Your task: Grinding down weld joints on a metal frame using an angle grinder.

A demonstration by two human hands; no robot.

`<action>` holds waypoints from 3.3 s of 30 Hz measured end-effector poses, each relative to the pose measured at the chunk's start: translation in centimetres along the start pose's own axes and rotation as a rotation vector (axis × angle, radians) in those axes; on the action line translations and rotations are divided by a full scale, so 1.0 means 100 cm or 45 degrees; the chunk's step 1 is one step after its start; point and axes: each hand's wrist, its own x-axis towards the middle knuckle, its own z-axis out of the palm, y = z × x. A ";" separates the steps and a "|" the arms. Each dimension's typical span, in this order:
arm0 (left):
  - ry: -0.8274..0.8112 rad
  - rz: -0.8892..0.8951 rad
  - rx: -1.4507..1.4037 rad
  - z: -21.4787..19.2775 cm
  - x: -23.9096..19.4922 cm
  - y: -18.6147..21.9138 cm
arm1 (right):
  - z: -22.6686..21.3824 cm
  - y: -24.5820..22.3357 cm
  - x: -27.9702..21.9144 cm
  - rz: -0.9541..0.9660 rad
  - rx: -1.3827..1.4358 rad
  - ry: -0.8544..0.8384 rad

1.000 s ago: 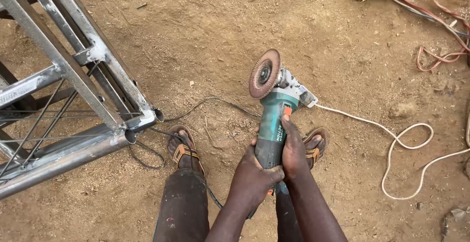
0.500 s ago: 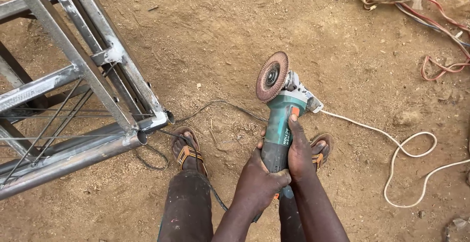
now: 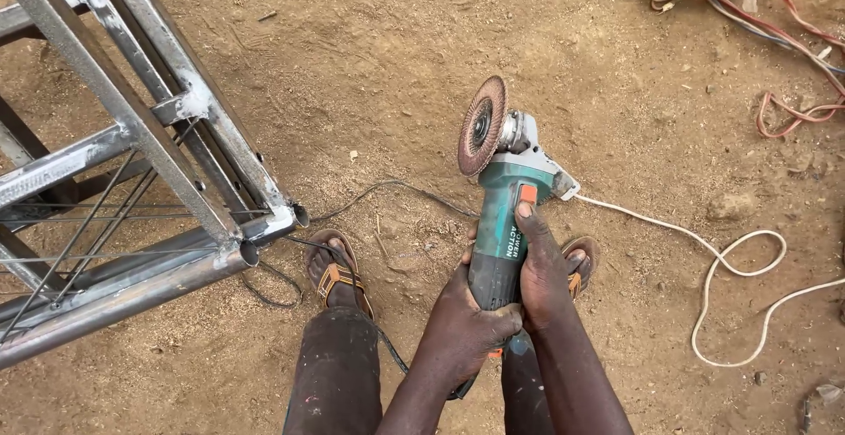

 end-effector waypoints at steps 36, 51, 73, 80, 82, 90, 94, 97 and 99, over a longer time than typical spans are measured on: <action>0.183 -0.103 0.039 0.008 0.026 -0.001 | -0.033 0.036 0.045 0.083 0.163 -0.144; 0.175 -0.152 0.071 0.008 0.024 0.000 | -0.028 0.031 0.042 0.201 0.210 -0.066; 0.028 -0.101 -0.152 -0.032 -0.075 -0.062 | 0.003 0.048 -0.066 0.119 -0.385 -0.016; 0.095 -0.164 -0.083 -0.046 -0.110 -0.062 | 0.021 0.062 -0.092 0.288 -0.259 0.045; 0.151 -0.171 -0.117 -0.043 -0.110 -0.054 | 0.030 0.053 -0.086 0.326 -0.327 -0.025; 0.181 -0.086 -0.256 -0.001 -0.110 -0.036 | 0.023 0.007 -0.091 0.192 -0.465 0.084; 0.140 -0.113 -0.260 0.012 -0.126 -0.004 | -0.001 -0.013 -0.081 0.179 -0.439 0.078; 0.110 -0.142 -0.204 0.016 -0.132 0.000 | 0.021 -0.044 -0.105 0.068 -0.543 0.086; 0.088 -0.125 -0.142 0.013 -0.136 0.003 | 0.039 -0.061 -0.117 0.153 -0.866 0.161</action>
